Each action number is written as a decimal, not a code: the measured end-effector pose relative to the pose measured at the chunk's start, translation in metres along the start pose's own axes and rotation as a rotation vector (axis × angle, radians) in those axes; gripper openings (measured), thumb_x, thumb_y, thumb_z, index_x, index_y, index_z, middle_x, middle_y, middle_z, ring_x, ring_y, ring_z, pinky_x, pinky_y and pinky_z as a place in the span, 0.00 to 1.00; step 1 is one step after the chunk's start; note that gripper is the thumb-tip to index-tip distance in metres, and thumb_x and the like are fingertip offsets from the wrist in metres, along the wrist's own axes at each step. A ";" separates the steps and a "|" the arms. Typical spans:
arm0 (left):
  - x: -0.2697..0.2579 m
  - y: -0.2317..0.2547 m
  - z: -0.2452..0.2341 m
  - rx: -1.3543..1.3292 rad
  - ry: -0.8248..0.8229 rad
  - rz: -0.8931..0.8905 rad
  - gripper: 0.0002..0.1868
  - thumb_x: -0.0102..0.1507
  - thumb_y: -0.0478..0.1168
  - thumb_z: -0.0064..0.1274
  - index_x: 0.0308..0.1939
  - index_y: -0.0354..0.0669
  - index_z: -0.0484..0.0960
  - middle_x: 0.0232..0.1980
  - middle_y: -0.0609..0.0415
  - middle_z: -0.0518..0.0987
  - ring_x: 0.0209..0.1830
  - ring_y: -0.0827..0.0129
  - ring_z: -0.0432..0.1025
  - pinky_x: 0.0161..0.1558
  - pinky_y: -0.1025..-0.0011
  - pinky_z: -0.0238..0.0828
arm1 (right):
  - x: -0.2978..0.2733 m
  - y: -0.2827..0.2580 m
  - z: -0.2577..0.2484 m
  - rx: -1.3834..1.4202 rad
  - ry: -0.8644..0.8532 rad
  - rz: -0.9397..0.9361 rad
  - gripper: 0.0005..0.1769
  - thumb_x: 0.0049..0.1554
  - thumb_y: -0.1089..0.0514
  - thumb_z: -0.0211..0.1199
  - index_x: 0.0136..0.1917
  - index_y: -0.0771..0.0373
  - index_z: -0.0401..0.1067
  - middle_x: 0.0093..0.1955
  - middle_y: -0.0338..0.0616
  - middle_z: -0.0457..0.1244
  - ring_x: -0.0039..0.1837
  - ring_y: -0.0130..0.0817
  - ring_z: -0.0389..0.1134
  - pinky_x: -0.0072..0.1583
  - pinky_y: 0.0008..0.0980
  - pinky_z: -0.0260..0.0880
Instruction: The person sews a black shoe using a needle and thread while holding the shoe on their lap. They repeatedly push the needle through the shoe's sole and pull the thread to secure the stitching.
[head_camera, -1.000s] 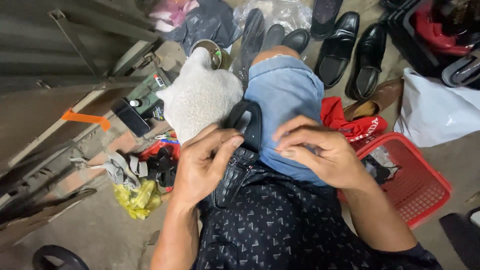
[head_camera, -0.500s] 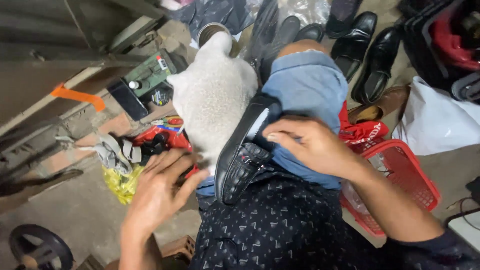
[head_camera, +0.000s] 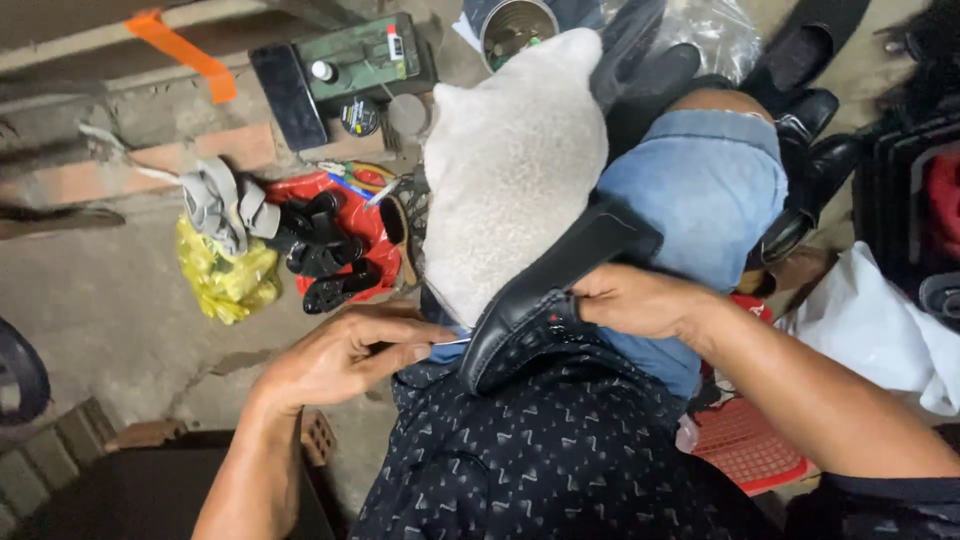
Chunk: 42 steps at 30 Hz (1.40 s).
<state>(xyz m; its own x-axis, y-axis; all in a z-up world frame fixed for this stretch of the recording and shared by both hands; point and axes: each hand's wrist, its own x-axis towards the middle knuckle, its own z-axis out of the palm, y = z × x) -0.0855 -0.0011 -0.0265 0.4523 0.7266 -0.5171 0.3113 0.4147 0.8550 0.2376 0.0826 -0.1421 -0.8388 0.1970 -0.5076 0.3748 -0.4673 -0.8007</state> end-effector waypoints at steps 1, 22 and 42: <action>-0.002 0.004 -0.002 -0.006 0.006 -0.006 0.15 0.65 0.37 0.54 0.53 0.45 0.89 0.36 0.42 0.87 0.34 0.56 0.81 0.39 0.57 0.77 | 0.003 -0.004 0.004 0.000 -0.010 0.003 0.22 0.58 0.70 0.56 0.62 0.63 0.80 0.57 0.37 0.73 0.56 0.29 0.69 0.64 0.40 0.71; 0.014 0.061 0.029 0.504 -0.098 -0.260 0.18 0.67 0.34 0.48 0.59 0.48 0.85 0.47 0.48 0.89 0.48 0.61 0.85 0.54 0.60 0.77 | -0.002 0.052 0.000 -0.155 -0.039 -0.273 0.19 0.59 0.69 0.55 0.59 0.68 0.80 0.56 0.44 0.74 0.54 0.31 0.72 0.60 0.42 0.74; -0.012 -0.014 0.086 0.862 0.251 0.027 0.34 0.56 0.24 0.47 0.67 0.44 0.74 0.50 0.50 0.80 0.29 0.49 0.76 0.20 0.49 0.74 | -0.006 0.005 0.016 -0.136 0.155 -0.060 0.21 0.57 0.68 0.61 0.65 0.62 0.75 0.67 0.43 0.69 0.68 0.33 0.69 0.72 0.35 0.67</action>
<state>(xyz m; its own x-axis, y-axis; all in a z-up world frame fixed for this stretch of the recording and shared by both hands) -0.0238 -0.0627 -0.0353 0.3041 0.8705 -0.3870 0.8681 -0.0859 0.4890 0.2378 0.0651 -0.1375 -0.7942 0.3562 -0.4923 0.3850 -0.3319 -0.8612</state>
